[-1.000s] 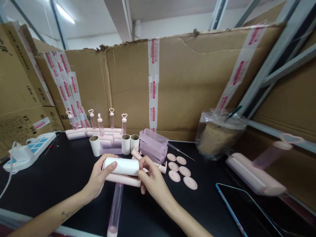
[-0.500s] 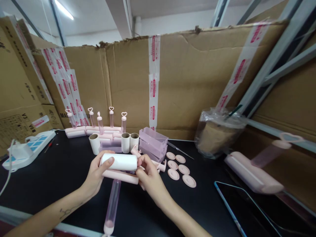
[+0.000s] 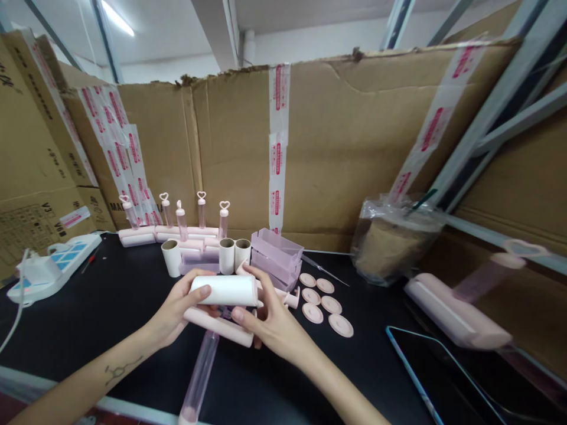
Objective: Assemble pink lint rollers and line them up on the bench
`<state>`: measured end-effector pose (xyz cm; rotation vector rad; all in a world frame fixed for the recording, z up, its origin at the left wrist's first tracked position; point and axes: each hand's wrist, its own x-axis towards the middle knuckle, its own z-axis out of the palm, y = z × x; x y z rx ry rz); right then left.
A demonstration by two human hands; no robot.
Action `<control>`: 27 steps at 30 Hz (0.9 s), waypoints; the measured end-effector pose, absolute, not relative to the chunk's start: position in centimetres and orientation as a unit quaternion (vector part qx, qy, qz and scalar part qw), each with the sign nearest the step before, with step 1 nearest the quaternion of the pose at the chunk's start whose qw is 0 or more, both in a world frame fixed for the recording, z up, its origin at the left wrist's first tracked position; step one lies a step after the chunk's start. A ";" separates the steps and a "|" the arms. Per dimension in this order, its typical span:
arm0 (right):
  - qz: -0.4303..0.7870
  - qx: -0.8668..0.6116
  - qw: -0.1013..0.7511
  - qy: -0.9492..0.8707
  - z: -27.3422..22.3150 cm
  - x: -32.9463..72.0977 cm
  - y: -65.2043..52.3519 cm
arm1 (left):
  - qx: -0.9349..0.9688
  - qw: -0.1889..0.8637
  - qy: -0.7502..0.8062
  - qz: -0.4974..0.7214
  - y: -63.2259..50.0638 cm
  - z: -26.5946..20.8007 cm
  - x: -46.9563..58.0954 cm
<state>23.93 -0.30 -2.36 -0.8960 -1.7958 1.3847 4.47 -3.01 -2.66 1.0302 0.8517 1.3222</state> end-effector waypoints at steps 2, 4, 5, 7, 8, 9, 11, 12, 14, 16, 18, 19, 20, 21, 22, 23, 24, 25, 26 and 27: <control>0.524 -0.372 0.339 -0.687 -2.5 23.6 -0.5 | 0.438 0.602 0.369 0.556 -2.8 -2.8 4.5; 0.510 -0.388 0.352 -0.682 -2.9 23.2 -0.4 | 0.436 0.609 0.368 0.552 -2.6 -2.9 4.4; 0.504 -0.390 0.364 -0.679 -3.1 23.1 -0.2 | 0.434 0.611 0.364 0.552 -2.5 -3.1 4.4; 0.496 -0.390 0.390 -0.671 -3.4 23.1 0.1 | 0.431 0.617 0.362 0.550 -2.3 -3.3 4.3; 0.493 -0.392 0.404 -0.664 -3.5 23.1 0.3 | 0.431 0.613 0.371 0.549 -2.2 -3.4 4.2; 0.489 -0.396 0.418 -0.656 -3.6 23.1 0.4 | 0.432 0.604 0.387 0.546 -2.3 -3.5 4.1; 0.478 -0.407 0.447 -0.637 -3.4 23.3 0.6 | 0.439 0.597 0.418 0.525 -2.4 -3.5 4.0; 0.469 -0.413 0.464 -0.628 -3.3 23.3 0.6 | 0.443 0.604 0.422 0.510 -2.5 -3.3 3.8; 0.446 -0.422 0.501 -0.610 -2.9 23.3 0.5 | 0.441 0.636 0.404 0.488 -2.7 -2.9 3.6; 0.421 -0.428 0.540 -0.589 -2.4 23.3 0.3 | 0.430 0.660 0.377 0.487 -2.6 -2.5 3.3; 0.413 -0.429 0.565 -0.572 -2.3 23.2 0.2 | 0.421 0.659 0.363 0.507 -2.4 -2.3 3.1; 0.417 -0.428 0.567 -0.567 -2.3 23.2 0.3 | 0.419 0.657 0.360 0.513 -2.2 -2.4 3.0; 0.424 -0.425 0.566 -0.565 -2.5 23.1 0.3 | 0.420 0.656 0.358 0.515 -2.1 -2.5 3.0; 0.431 -0.423 0.560 -0.566 -2.7 23.0 0.3 | 0.423 0.656 0.357 0.512 -1.9 -2.7 3.0; 0.438 -0.421 0.554 -0.569 -3.0 22.9 0.4 | 0.431 0.657 0.356 0.506 -1.8 -2.9 3.0; 0.444 -0.418 0.549 -0.572 -3.2 22.8 0.4 | 0.440 0.656 0.356 0.500 -1.7 -3.1 3.0; 0.451 -0.412 0.546 -0.573 -3.4 22.7 0.3 | 0.450 0.653 0.356 0.495 -1.6 -3.3 3.0; 0.460 -0.404 0.544 -0.574 -3.5 22.6 0.3 | 0.460 0.645 0.357 0.495 -1.5 -3.3 2.9; 0.469 -0.396 0.545 -0.571 -3.6 22.6 0.3 | 0.471 0.633 0.359 0.497 -1.4 -3.2 2.8; 0.477 -0.388 0.547 -0.568 -3.4 22.7 0.2 | 0.483 0.622 0.363 0.499 -1.4 -3.0 2.5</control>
